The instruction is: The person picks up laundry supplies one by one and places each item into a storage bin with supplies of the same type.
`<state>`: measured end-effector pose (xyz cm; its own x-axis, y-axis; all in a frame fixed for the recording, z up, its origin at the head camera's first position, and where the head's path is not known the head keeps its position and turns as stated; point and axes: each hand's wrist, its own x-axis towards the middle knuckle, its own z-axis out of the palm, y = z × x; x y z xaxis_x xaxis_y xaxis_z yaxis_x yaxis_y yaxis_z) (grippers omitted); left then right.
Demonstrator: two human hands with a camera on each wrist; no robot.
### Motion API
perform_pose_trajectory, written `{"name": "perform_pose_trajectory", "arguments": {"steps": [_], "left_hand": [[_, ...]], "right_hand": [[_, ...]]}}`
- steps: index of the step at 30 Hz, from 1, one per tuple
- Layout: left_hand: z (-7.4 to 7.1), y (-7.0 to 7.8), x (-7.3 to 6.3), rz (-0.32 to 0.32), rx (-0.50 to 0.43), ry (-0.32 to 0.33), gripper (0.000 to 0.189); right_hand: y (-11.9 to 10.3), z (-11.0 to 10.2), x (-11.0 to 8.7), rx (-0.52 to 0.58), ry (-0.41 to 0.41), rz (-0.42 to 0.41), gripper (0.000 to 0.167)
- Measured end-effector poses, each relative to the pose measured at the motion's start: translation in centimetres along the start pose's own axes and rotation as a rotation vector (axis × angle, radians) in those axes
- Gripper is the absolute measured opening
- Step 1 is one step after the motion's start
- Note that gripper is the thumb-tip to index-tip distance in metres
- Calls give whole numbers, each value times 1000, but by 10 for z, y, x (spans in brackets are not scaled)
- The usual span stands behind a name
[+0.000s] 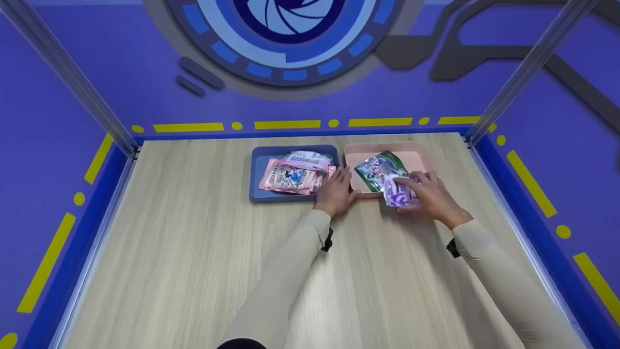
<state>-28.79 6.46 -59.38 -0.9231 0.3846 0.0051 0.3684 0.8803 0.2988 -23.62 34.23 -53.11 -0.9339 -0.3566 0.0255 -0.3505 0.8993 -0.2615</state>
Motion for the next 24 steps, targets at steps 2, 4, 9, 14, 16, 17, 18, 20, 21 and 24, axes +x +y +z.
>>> {"name": "perform_pose_trajectory", "arguments": {"steps": [2, 4, 9, 14, 16, 17, 18, 20, 21, 24], "left_hand": [[0, 0, 0, 0, 1, -4, 71], [0, 0, 0, 1, 3, -4, 72], [1, 0, 1, 1, 3, -3, 71], [0, 0, 1, -6, 6, -13, 71], [0, 0, 1, -12, 7, -20, 71], [0, 0, 1, -15, 9, -23, 72], [0, 0, 1, -16, 8, -24, 72], [0, 0, 1, -19, 7, -25, 71], [0, 0, 0, -20, 3, -24, 71], [-1, 1, 1, -15, 3, -22, 71]], "right_hand": [[1, 0, 1, 1, -2, 9, 80], [1, 0, 2, 2, -4, 16, 80], [1, -2, 6, -1, 2, 14, 81], [2, -3, 11, -10, 18, -8, 82], [1, -4, 13, -4, 14, -2, 82], [1, -4, 14, -2, 12, 3, 82], [1, -4, 15, 1, 10, 7, 82], [1, -5, 17, 2, 8, 12, 82], [1, -5, 18, 0, 6, 15, 82], [2, -5, 21, 0, 3, 25, 83]]}}
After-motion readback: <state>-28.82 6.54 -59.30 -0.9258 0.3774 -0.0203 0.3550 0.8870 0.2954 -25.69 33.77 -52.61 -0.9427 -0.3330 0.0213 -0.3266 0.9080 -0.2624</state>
